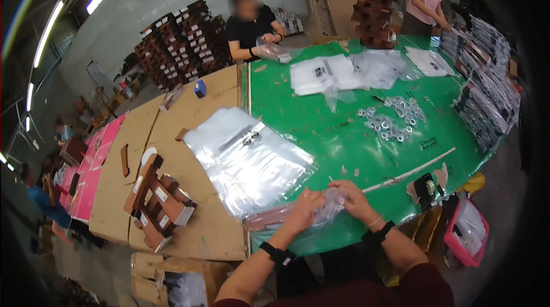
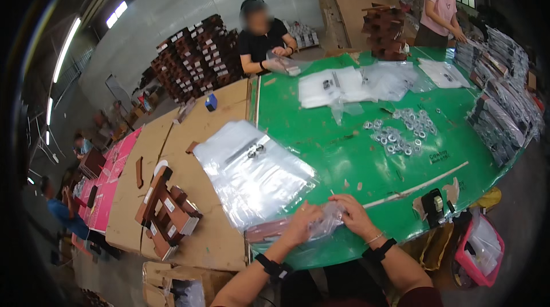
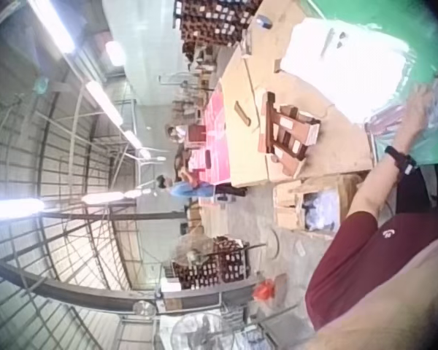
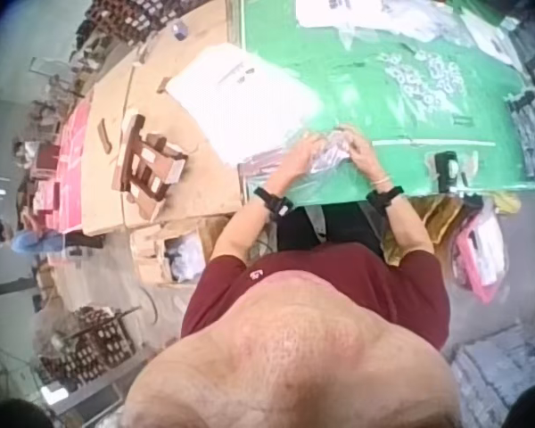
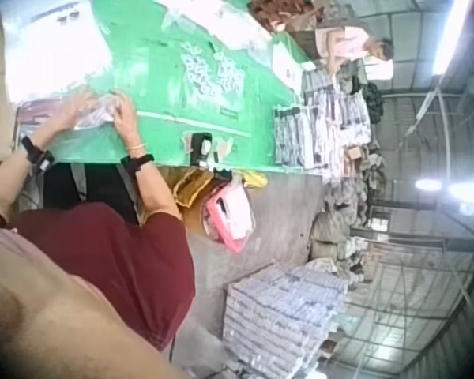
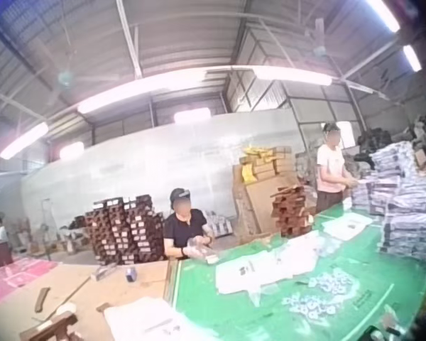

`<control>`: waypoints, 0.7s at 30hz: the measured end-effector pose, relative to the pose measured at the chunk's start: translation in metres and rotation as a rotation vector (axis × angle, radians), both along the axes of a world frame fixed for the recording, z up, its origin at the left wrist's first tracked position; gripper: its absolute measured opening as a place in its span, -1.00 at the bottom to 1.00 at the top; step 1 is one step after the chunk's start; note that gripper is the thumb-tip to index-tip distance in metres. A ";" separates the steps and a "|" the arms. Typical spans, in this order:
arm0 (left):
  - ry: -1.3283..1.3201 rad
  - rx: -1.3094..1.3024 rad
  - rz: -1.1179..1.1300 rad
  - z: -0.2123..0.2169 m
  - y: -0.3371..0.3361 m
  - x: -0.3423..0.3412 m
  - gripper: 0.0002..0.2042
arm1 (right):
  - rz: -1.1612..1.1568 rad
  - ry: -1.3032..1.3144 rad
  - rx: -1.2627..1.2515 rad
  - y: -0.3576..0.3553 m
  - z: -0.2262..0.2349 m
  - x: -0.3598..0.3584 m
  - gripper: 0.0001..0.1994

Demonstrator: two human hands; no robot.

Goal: Placing wooden components and hardware into plastic bags and sealing them with tape.

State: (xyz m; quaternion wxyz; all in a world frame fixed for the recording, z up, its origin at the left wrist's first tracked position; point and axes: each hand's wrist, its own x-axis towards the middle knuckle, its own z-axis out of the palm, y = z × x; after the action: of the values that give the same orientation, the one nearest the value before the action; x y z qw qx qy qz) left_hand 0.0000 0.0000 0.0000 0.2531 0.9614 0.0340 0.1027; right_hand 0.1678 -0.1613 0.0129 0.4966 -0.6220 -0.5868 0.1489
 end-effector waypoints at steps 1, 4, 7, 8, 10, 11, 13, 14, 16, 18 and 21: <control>-0.082 -0.071 -0.011 0.004 -0.008 -0.006 -0.66 | -0.052 0.024 0.013 -0.008 0.000 -0.007 -0.56; -0.184 -0.234 -0.021 0.012 -0.006 -0.014 -0.71 | -0.108 0.043 0.042 -0.007 0.003 -0.013 -0.58; -0.131 -0.307 -0.015 0.020 -0.003 -0.022 -0.70 | -0.111 0.047 0.054 -0.003 0.003 -0.011 -0.58; -0.056 -0.274 -0.015 0.020 -0.006 -0.030 -0.69 | -0.115 0.059 0.065 -0.005 0.002 -0.013 -0.58; -0.082 -0.306 0.064 0.022 -0.020 -0.050 -0.66 | -0.114 0.073 0.063 -0.008 0.003 -0.014 -0.57; -0.107 -0.320 0.136 0.025 -0.028 -0.060 -0.62 | -0.119 0.085 0.079 -0.009 0.002 -0.014 -0.57; -0.102 -0.374 0.170 0.047 -0.050 -0.079 -0.49 | -0.128 0.076 0.070 -0.004 -0.014 -0.010 -0.58; -0.141 -0.147 0.300 0.060 -0.066 -0.086 -0.40 | -0.128 0.062 0.081 -0.001 -0.019 -0.007 -0.59; -0.112 0.160 0.513 0.066 -0.090 -0.102 -0.25 | -0.137 0.007 0.085 0.003 -0.008 -0.007 -0.63; -0.075 0.292 0.646 0.064 -0.095 -0.121 -0.25 | -0.116 -0.049 0.132 0.007 -0.004 -0.007 -0.66; -0.129 0.314 0.745 0.053 -0.079 -0.151 -0.49 | -0.115 -0.015 0.146 0.012 -0.009 -0.003 -0.67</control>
State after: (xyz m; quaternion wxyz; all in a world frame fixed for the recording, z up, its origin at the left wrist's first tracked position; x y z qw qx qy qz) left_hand -0.1513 -0.0786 0.0531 0.0505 0.9018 0.3478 0.2515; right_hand 0.1645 -0.1489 0.0038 0.5438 -0.6180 -0.5632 0.0721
